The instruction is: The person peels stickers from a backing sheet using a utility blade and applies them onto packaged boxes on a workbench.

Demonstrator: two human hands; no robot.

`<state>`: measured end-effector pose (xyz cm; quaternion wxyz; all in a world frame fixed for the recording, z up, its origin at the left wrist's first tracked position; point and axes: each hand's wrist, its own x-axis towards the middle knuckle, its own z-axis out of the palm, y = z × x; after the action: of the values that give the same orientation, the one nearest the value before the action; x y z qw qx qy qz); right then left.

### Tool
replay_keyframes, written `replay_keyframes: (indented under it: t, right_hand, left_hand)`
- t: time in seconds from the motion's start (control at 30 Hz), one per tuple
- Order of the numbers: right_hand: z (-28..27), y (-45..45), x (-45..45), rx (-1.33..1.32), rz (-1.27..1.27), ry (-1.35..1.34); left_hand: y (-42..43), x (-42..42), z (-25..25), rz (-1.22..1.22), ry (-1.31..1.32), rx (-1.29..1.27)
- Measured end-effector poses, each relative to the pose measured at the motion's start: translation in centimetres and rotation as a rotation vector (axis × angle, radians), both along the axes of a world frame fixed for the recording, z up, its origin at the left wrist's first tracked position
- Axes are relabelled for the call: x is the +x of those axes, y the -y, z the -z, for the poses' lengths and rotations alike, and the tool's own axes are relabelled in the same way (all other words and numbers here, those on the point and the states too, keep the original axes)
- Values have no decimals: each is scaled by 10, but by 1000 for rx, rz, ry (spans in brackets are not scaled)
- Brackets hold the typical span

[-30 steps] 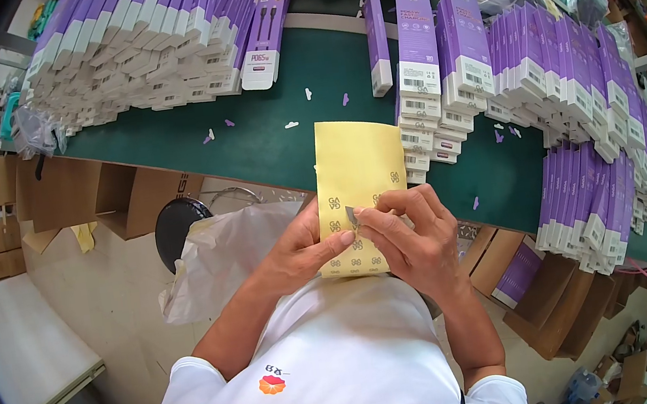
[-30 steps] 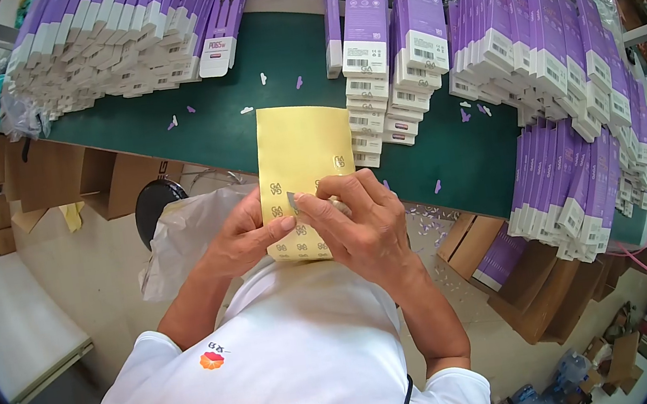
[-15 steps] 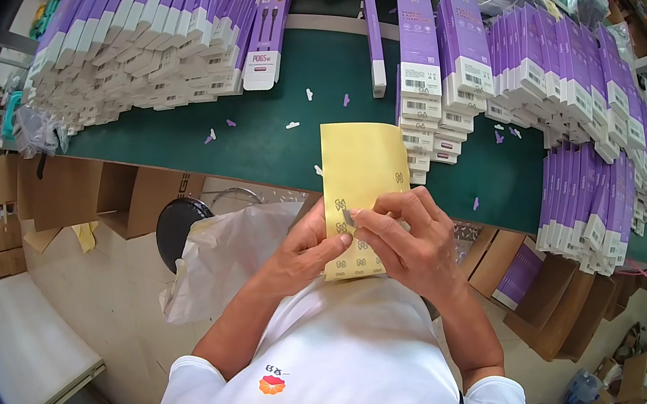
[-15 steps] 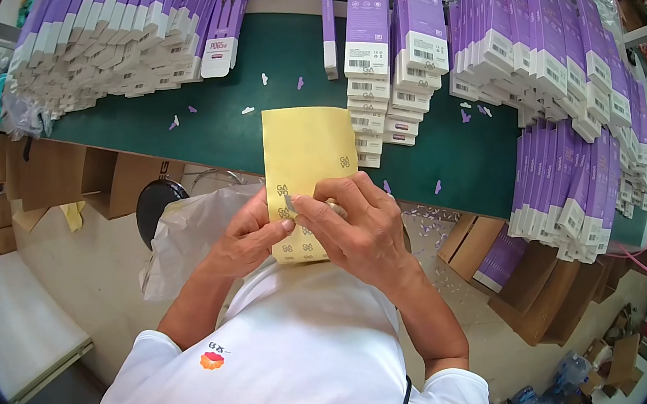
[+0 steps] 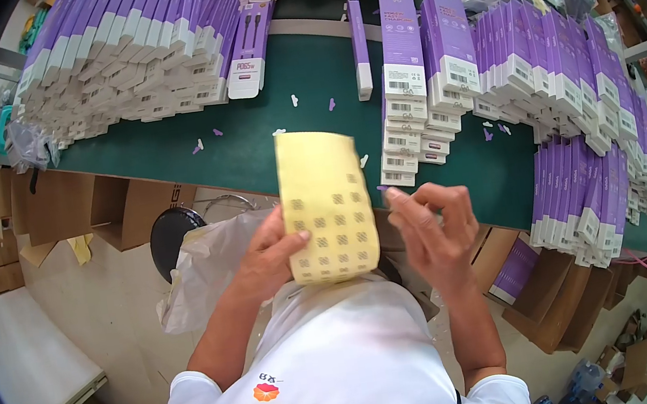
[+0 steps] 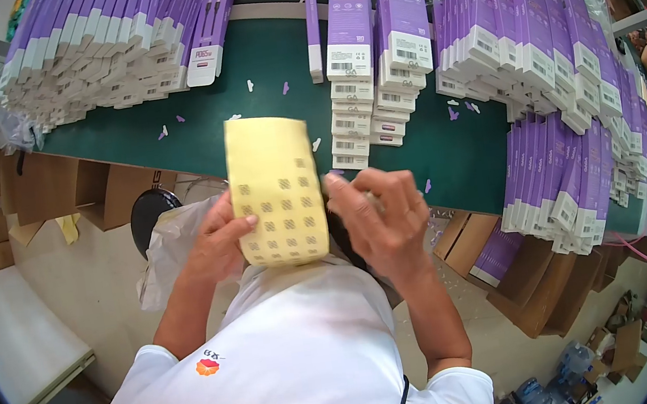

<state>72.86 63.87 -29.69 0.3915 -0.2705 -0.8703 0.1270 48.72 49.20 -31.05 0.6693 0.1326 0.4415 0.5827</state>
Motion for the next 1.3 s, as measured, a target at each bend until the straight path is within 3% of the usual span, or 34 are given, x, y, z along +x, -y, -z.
replay_keyframes:
  t: [0.17,0.37,0.6,0.9,1.3]
  right_hand:
    - [12,-19,21,23,77,92]
    - [10,-18,19,-9,41,92]
    - [-13,11,-11,-120,-206,-6]
    - [-10,17,-25,-108,-195,32]
    - [-5,18,-25,-76,-177,62]
  left_hand:
    - [4,-19,0,-107,30,-1]
    - [3,-11,1,-63,3,-4]
    - [-8,6,-11,70,106,69]
    - [-15,20,-8,216,44,156]
    - [-18,23,-5,220,3,113]
